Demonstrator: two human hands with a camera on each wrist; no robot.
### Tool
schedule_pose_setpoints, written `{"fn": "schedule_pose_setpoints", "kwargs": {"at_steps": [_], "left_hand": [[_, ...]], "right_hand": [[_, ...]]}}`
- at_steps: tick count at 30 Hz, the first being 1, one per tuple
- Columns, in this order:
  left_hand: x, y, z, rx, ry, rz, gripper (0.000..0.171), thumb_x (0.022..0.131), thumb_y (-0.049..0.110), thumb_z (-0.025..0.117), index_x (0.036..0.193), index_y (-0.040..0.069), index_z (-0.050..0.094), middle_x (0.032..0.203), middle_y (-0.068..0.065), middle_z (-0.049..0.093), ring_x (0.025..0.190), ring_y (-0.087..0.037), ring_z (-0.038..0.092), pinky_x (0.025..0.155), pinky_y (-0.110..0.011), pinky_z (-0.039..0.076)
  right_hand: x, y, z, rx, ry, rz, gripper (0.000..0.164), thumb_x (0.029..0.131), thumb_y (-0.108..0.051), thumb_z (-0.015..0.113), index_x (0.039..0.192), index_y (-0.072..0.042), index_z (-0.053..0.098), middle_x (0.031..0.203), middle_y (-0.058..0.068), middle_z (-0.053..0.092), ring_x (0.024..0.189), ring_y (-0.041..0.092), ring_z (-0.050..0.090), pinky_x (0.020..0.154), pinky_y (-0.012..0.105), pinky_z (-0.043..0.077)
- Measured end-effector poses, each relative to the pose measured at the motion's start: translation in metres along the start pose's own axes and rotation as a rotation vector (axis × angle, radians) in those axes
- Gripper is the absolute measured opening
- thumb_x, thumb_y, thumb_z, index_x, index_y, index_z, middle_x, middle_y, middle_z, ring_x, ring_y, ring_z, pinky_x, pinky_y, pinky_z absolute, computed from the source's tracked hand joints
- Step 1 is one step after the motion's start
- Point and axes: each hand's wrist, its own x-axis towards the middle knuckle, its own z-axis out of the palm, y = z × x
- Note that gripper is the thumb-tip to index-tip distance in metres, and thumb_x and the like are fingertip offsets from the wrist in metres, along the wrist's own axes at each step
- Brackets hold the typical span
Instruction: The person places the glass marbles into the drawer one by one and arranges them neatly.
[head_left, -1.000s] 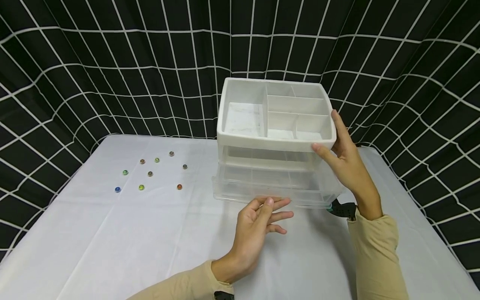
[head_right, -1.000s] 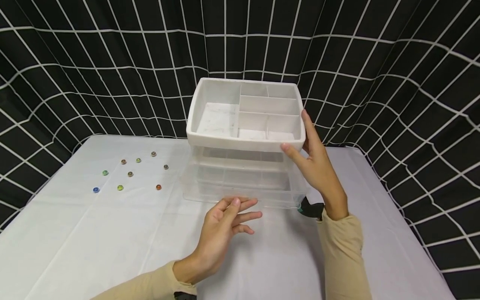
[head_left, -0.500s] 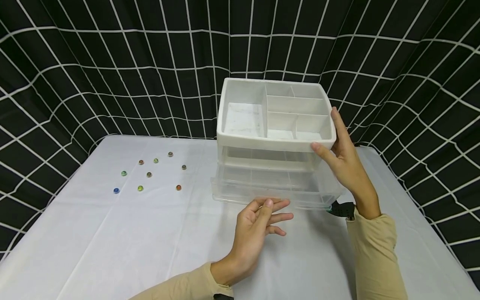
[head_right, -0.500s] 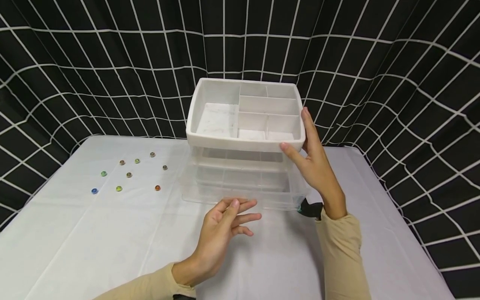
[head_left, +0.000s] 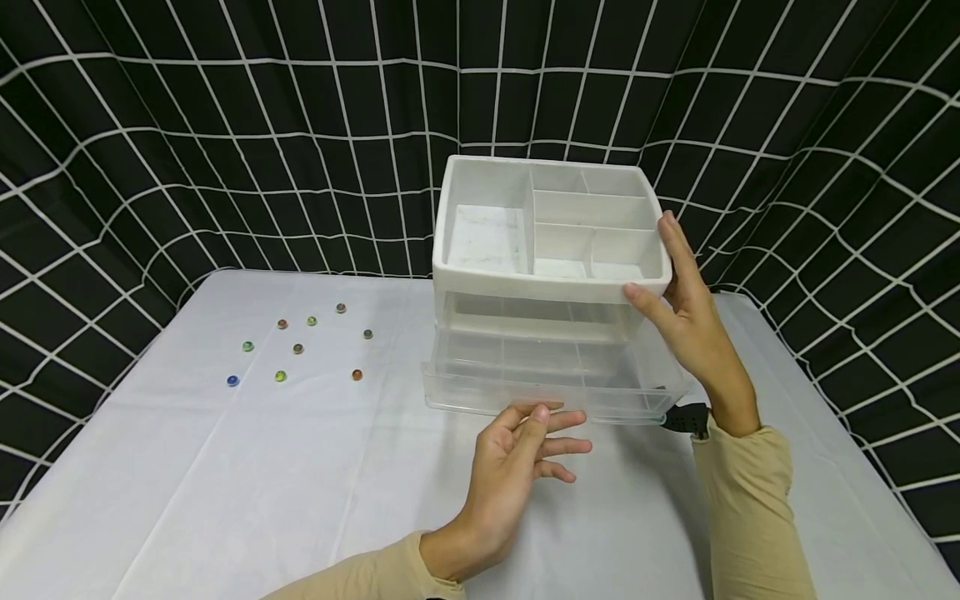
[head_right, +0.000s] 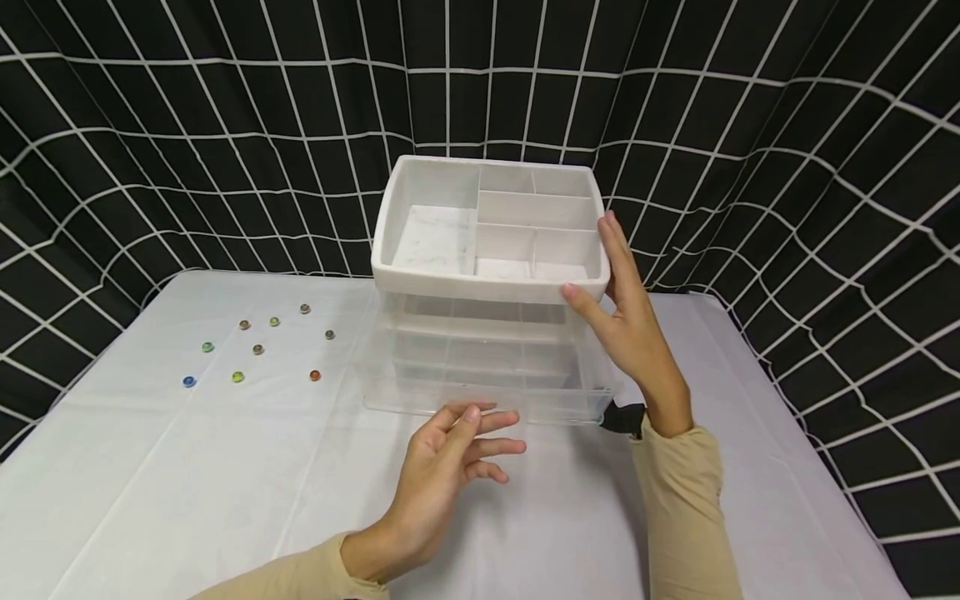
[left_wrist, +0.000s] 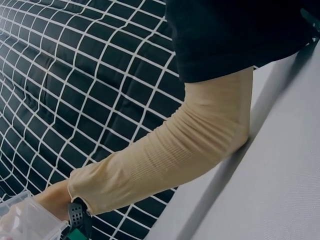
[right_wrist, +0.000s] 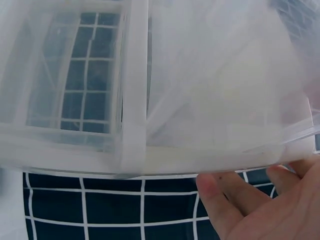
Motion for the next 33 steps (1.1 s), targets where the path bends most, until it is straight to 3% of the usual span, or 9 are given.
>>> {"fn": "schedule_pose_setpoints", "kwargs": {"at_steps": [5, 9, 11, 14, 18, 25, 31, 33], "left_hand": [[-0.004, 0.002, 0.002, 0.029, -0.027, -0.066, 0.034, 0.104, 0.03, 0.052, 0.124, 0.002, 0.056, 0.114, -0.021, 0.071, 0.082, -0.012, 0.072, 0.067, -0.022, 0.056], [-0.01, 0.006, 0.005, 0.097, -0.128, -0.08, 0.029, 0.102, 0.024, 0.055, 0.12, 0.002, 0.059, 0.107, -0.025, 0.069, 0.078, -0.008, 0.068, 0.071, -0.022, 0.056], [-0.012, 0.01, 0.004, 0.154, -0.206, -0.054, 0.027, 0.101, 0.022, 0.054, 0.121, 0.004, 0.061, 0.107, -0.028, 0.068, 0.079, -0.005, 0.067, 0.075, -0.022, 0.056], [-0.013, 0.019, 0.002, 0.244, -0.311, 0.021, 0.026, 0.102, 0.02, 0.052, 0.122, 0.007, 0.062, 0.109, -0.028, 0.067, 0.082, -0.002, 0.065, 0.082, -0.023, 0.056], [-0.015, 0.036, -0.003, 0.347, -0.393, 0.114, 0.025, 0.103, 0.019, 0.052, 0.123, 0.009, 0.063, 0.109, -0.021, 0.069, 0.088, -0.001, 0.065, 0.088, -0.026, 0.055], [-0.018, 0.069, -0.014, 0.524, -0.424, 0.158, 0.023, 0.102, 0.024, 0.056, 0.123, 0.02, 0.064, 0.114, 0.0, 0.071, 0.097, -0.003, 0.066, 0.087, -0.026, 0.055], [-0.019, 0.083, -0.021, 0.596, -0.398, 0.271, 0.023, 0.101, 0.02, 0.057, 0.123, 0.019, 0.064, 0.112, 0.001, 0.071, 0.093, -0.004, 0.066, 0.084, -0.028, 0.055], [-0.019, 0.086, -0.024, 0.601, -0.394, 0.323, 0.024, 0.1, 0.018, 0.057, 0.123, 0.017, 0.063, 0.112, -0.001, 0.07, 0.092, -0.005, 0.067, 0.083, -0.029, 0.056]], "right_hand": [[0.0, -0.001, 0.0, 0.004, -0.006, 0.005, 0.081, 0.095, -0.003, 0.061, 0.159, -0.023, 0.016, 0.168, -0.004, 0.006, 0.141, 0.038, 0.036, 0.116, 0.038, 0.038], [0.001, -0.002, 0.0, 0.011, -0.01, 0.014, 0.083, 0.094, -0.003, 0.063, 0.159, -0.024, 0.016, 0.168, -0.004, 0.005, 0.139, 0.038, 0.037, 0.116, 0.038, 0.036], [0.001, -0.002, -0.001, 0.01, -0.013, 0.017, 0.084, 0.094, -0.003, 0.063, 0.159, -0.025, 0.014, 0.168, -0.004, 0.005, 0.138, 0.037, 0.039, 0.116, 0.038, 0.037], [0.001, -0.002, -0.001, 0.004, -0.015, 0.017, 0.085, 0.095, -0.003, 0.062, 0.159, -0.028, 0.012, 0.167, -0.003, 0.009, 0.132, 0.03, 0.045, 0.109, 0.03, 0.041], [0.001, -0.001, -0.002, 0.003, -0.017, 0.011, 0.086, 0.095, -0.002, 0.061, 0.159, -0.03, 0.01, 0.166, 0.001, 0.015, 0.125, 0.021, 0.049, 0.103, 0.023, 0.043], [0.001, -0.002, -0.002, -0.003, -0.013, 0.017, 0.086, 0.095, -0.003, 0.062, 0.159, -0.029, 0.011, 0.167, -0.001, 0.011, 0.129, 0.031, 0.046, 0.105, 0.026, 0.042], [0.0, -0.004, -0.001, 0.004, -0.014, 0.035, 0.085, 0.095, -0.005, 0.062, 0.159, -0.029, 0.012, 0.168, -0.004, 0.006, 0.134, 0.039, 0.042, 0.115, 0.05, 0.035], [0.0, -0.004, -0.001, 0.005, -0.013, 0.037, 0.085, 0.095, -0.005, 0.062, 0.159, -0.029, 0.012, 0.168, -0.004, 0.006, 0.134, 0.039, 0.042, 0.115, 0.053, 0.035]]}}
